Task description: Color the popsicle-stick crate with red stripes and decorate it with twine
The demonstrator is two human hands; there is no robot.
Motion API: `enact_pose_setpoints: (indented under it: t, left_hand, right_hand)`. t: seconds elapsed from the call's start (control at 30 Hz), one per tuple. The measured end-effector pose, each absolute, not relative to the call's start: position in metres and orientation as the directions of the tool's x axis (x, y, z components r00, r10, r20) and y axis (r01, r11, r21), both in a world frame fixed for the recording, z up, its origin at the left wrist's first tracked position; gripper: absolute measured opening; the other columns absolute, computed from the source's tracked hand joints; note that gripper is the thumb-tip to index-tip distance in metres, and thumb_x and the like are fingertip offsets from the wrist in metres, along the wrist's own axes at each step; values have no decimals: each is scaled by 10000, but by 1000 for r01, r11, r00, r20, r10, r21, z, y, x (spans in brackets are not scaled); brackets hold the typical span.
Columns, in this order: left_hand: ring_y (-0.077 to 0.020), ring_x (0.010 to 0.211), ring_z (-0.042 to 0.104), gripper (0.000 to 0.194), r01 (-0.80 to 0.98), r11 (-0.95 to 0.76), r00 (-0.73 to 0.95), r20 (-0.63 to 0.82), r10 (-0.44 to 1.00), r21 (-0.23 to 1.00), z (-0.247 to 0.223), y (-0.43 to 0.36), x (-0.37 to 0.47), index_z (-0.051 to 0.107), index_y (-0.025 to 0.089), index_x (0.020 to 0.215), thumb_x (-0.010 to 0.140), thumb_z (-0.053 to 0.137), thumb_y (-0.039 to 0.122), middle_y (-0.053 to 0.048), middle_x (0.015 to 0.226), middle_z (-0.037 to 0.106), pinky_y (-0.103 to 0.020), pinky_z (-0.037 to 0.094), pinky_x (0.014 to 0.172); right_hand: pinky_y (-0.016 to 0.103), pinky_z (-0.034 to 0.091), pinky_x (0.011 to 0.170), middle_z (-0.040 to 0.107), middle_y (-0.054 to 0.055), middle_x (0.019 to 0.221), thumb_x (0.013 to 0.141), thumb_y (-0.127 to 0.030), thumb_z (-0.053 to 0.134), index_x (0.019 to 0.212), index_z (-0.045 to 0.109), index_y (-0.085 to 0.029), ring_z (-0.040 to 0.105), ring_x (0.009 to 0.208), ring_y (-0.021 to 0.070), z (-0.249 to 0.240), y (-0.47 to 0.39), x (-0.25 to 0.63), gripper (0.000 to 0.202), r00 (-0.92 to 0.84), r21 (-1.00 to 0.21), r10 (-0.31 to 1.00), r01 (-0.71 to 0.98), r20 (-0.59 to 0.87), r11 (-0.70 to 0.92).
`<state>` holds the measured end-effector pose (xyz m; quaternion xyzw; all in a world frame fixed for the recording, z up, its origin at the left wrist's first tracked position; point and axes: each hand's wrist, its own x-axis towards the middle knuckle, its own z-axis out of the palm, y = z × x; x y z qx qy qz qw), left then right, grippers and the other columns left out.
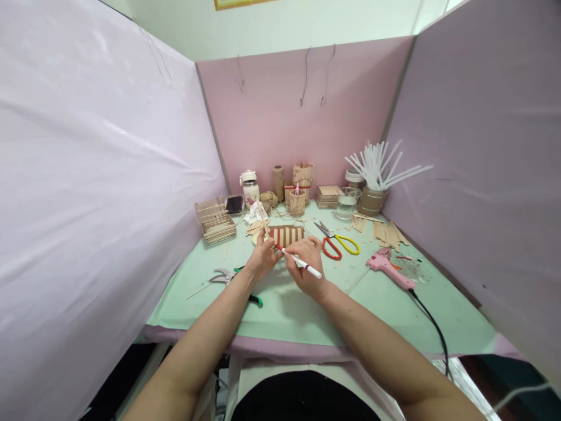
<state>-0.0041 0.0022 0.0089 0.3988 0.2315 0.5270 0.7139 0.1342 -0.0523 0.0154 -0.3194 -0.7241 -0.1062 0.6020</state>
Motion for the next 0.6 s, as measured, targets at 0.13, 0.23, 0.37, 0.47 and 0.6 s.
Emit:
enact_pose_setpoints:
  t: [0.13,0.23,0.37,0.47,0.6]
  left_hand:
    - [-192,1086,611,689,-574,122,338,98,936,809,9,2,-4,480,331,1223,629,825,381,-13,1184,626,-332,493,884]
    - [-194,1081,609,709,-575,121,344,106,933,809,10,1,-4,472,335,1237,625,826,392,-16,1180,625,-333,489,878]
    - [-167,1019,619,691,-565,128,333,82,939,815,11,0,-4,485,321,1201,611,838,393,-12,1169,622,-289,496,827]
    - [-174,1035,617,705,-573,132,345,91,934,809,11,1,-4,479,317,1205,606,842,395,-15,1181,614,-297,498,839]
    - [-171,1047,613,710,-581,135,350,97,932,803,10,1,-4,480,317,1202,599,846,399,-9,1175,613,-298,497,852]
  right_hand:
    - [387,341,842,646,-11,758,877,-155,528,885,548,-224,601,754,158,16,-53,134,73,-83,-226,342,602,936,766]
    - [387,341,833,637,-13,742,878,-155,524,865,541,-223,593,741,155,16,-53,134,71,-85,-221,337,601,938,768]
    - [390,342,845,651,1,785,880,-154,528,903,547,-218,601,774,162,16,-52,134,71,-71,-221,328,606,942,764]
    - [387,339,840,637,-8,750,886,-160,520,869,547,-217,594,750,156,15,-52,134,66,-89,-222,341,603,936,766]
    - [395,345,844,637,-4,752,896,-179,505,863,547,-222,593,751,159,14,-52,134,69,-70,-242,353,604,933,759]
